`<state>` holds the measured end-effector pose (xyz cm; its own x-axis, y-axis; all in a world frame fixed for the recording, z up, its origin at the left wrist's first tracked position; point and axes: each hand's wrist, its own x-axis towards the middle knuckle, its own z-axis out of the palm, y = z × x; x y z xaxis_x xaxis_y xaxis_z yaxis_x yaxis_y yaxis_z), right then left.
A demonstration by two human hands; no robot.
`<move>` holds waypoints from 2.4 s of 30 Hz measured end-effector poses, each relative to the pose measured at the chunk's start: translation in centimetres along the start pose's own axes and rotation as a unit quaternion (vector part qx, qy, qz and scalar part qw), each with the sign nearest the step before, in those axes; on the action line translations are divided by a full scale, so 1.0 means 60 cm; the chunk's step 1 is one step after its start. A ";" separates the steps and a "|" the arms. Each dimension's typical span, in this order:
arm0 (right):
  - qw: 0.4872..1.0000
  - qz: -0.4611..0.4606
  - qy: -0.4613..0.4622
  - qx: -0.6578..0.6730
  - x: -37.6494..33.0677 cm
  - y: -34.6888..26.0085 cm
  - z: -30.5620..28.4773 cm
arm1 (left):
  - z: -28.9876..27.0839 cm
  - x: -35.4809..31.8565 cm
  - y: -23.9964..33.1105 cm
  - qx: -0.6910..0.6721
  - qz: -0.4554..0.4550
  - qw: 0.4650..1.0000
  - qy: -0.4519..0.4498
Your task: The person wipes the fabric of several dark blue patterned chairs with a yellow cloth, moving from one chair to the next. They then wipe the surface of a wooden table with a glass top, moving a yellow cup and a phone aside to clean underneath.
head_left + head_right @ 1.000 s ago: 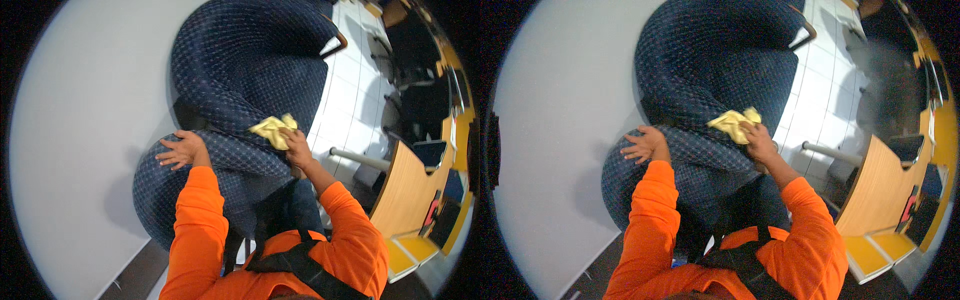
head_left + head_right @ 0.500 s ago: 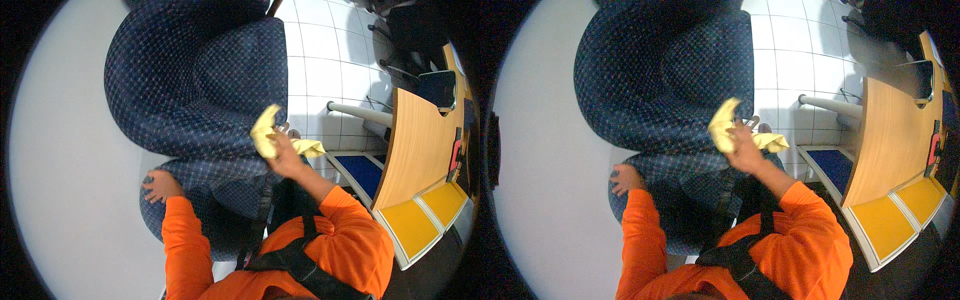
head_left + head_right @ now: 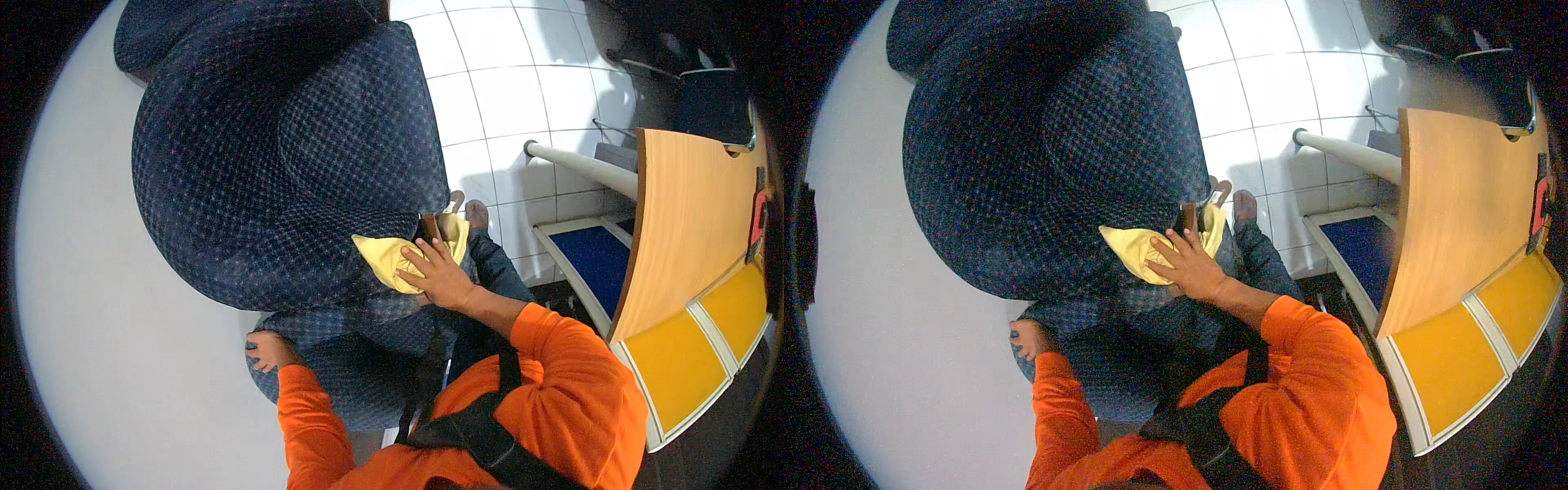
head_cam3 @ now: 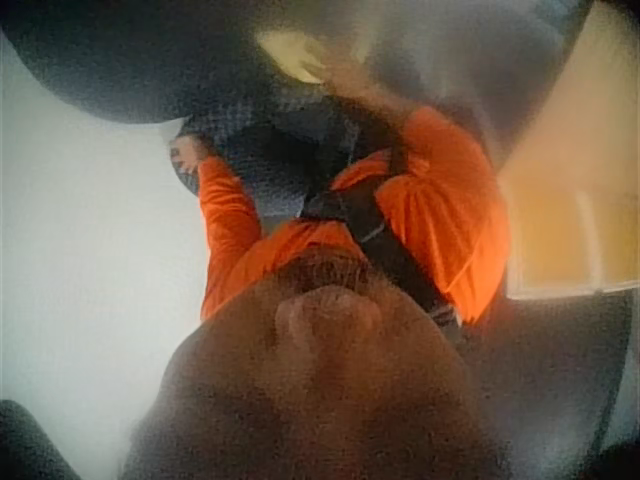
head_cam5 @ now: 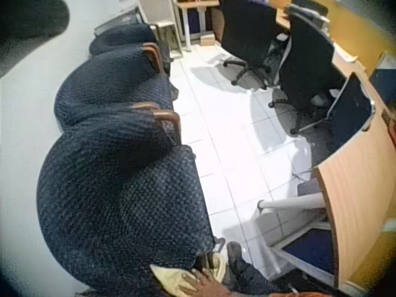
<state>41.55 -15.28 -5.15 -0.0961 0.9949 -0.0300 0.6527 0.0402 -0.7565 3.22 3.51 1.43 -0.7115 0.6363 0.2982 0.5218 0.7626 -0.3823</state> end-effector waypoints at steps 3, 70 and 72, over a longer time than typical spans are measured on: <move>0.991 0.043 0.103 0.078 -0.023 0.036 0.030 | -0.019 -0.012 0.003 0.055 0.024 0.998 -0.026; 0.919 0.286 -0.231 0.142 0.100 0.284 0.140 | -0.052 -0.023 0.015 -0.221 -0.032 0.966 -0.132; 0.911 0.247 -0.320 0.078 0.139 0.269 0.132 | -0.047 -0.005 0.005 -0.194 -0.043 0.972 -0.126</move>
<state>45.34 -7.09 -22.76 -0.2704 0.6286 -0.7292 0.6244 -0.4620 -0.6298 4.93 3.88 3.69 -0.8279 0.5562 0.0719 0.5580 0.8298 0.0074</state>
